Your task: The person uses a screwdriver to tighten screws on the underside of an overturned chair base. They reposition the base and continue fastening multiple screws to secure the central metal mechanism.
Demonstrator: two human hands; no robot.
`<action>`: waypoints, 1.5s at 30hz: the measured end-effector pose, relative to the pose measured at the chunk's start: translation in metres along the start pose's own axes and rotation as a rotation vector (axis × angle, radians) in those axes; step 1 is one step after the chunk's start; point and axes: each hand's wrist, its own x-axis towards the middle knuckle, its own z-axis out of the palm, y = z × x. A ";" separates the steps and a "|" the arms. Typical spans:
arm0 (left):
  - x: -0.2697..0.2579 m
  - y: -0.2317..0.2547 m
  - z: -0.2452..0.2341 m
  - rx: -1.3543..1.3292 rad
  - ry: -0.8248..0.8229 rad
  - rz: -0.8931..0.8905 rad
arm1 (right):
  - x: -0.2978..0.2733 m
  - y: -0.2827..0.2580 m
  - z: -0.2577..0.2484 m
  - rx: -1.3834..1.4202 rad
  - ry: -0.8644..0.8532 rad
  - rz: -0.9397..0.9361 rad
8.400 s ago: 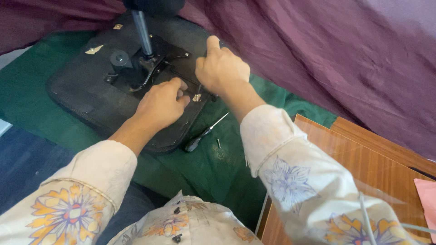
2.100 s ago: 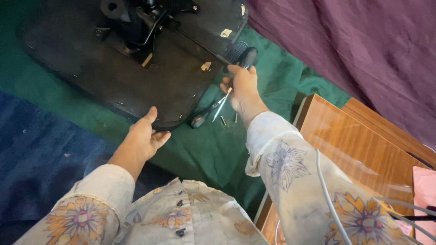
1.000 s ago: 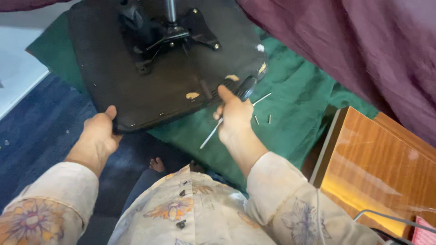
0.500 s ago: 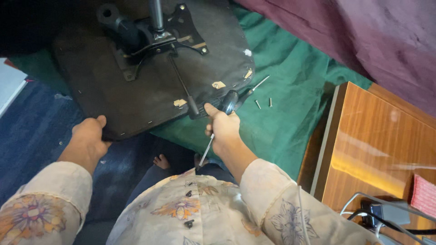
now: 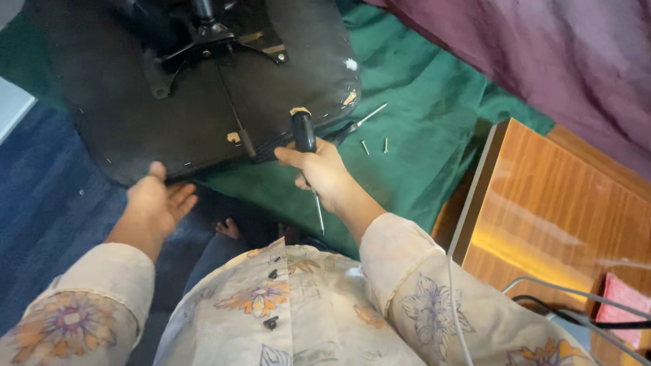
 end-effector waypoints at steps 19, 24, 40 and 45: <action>-0.108 0.007 0.160 0.984 -0.237 1.202 | 0.032 -0.104 -0.046 -0.264 0.123 -0.638; -0.089 -0.010 0.153 1.309 -0.154 0.937 | 0.030 -0.103 -0.046 -0.521 0.220 -0.651; -0.093 -0.019 0.155 1.333 -0.112 0.985 | 0.018 -0.098 -0.050 -0.579 0.151 -0.674; -0.094 -0.018 0.154 1.328 -0.124 0.989 | 0.019 -0.097 -0.049 -0.606 0.172 -0.688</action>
